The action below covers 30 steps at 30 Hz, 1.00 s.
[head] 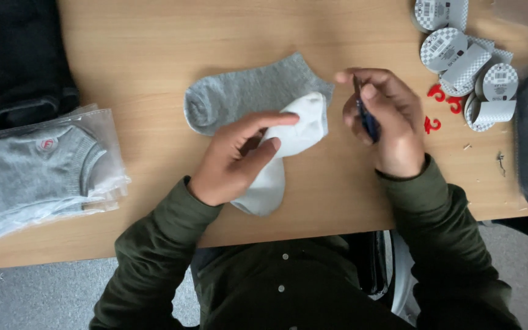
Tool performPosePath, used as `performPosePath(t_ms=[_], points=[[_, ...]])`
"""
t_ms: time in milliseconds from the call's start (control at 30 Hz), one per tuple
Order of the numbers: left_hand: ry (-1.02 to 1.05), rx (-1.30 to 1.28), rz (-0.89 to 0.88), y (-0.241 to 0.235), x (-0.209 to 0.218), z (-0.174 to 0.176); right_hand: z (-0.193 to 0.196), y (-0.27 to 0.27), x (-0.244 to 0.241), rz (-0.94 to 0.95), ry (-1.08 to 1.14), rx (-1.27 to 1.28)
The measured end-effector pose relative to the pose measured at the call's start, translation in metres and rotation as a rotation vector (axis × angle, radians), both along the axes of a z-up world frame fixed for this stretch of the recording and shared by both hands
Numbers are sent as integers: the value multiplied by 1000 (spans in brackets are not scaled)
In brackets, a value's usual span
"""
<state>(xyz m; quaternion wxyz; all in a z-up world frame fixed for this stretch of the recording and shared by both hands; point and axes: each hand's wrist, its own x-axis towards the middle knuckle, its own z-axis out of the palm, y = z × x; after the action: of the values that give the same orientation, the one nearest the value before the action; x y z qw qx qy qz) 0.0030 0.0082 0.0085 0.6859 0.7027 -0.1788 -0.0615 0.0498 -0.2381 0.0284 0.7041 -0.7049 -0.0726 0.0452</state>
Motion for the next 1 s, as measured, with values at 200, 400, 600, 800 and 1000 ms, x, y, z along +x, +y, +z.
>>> performPosePath(t_ms=[200, 400, 600, 800, 1000], points=[[174, -276, -167, 0, 5, -7, -23, 1, -3, 243, 109, -20], [-172, -15, -128, -4, 8, -24, -62, -35, 11, -160, -9, 243], [-858, 363, 412, 18, 11, 4, -42, -69, 30, 227, -524, 94], [-699, 604, 2, 34, 12, 0, -14, -36, 21, -73, -401, -162], [-714, 897, 319, 31, 17, -37, -6, -11, 17, 420, 28, -628]])
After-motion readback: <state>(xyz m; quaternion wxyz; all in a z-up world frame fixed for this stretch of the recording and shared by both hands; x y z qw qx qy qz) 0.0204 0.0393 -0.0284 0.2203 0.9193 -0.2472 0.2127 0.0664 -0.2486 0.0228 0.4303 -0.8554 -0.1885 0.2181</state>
